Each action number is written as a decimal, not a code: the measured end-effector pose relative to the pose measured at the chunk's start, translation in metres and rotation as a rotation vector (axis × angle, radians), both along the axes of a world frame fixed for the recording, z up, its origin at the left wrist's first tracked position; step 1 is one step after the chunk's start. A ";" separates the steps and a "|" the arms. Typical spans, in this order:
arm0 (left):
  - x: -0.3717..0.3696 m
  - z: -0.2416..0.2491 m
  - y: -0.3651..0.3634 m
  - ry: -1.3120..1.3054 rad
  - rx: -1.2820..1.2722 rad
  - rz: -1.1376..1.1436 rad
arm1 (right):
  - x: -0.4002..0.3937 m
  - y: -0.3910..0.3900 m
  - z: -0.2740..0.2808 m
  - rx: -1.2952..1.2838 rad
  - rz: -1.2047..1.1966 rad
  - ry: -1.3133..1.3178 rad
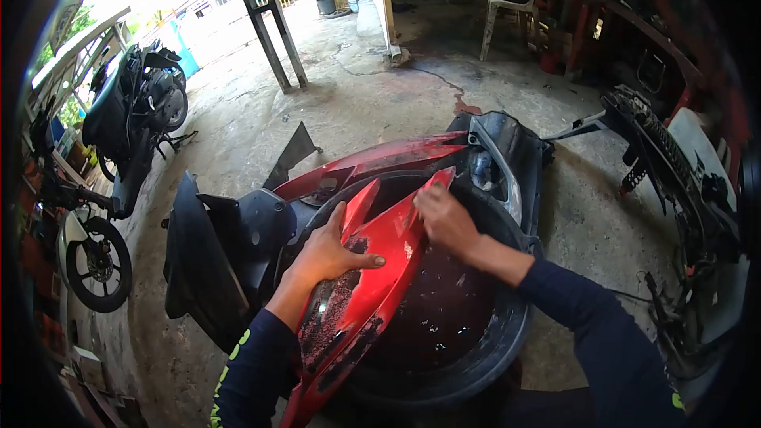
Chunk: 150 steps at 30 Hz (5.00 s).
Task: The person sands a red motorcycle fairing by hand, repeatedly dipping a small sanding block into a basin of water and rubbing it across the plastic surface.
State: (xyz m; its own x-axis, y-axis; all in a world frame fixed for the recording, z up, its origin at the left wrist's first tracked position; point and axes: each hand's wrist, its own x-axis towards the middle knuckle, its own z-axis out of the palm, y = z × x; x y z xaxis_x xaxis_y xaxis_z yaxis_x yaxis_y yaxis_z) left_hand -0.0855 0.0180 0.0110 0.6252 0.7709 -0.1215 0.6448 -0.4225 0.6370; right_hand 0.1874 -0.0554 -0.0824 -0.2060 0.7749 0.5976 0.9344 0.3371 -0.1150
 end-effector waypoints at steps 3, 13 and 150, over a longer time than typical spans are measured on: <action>-0.003 -0.002 -0.002 0.012 0.011 0.000 | -0.029 -0.033 -0.005 0.084 0.079 -0.009; -0.003 -0.001 -0.001 0.025 0.018 0.006 | -0.004 -0.014 -0.005 0.037 0.004 -0.073; 0.066 -0.018 -0.076 0.371 0.554 -0.537 | -0.038 -0.005 0.193 -0.545 0.329 0.393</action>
State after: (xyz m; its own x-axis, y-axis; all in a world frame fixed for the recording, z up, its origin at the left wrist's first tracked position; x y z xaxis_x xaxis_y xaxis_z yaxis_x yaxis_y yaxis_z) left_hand -0.0194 -0.0577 -0.0067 0.9169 0.3902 -0.0837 0.3941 -0.9183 0.0361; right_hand 0.1497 -0.0608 0.1108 -0.3285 0.9175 0.2242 0.6505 0.3919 -0.6506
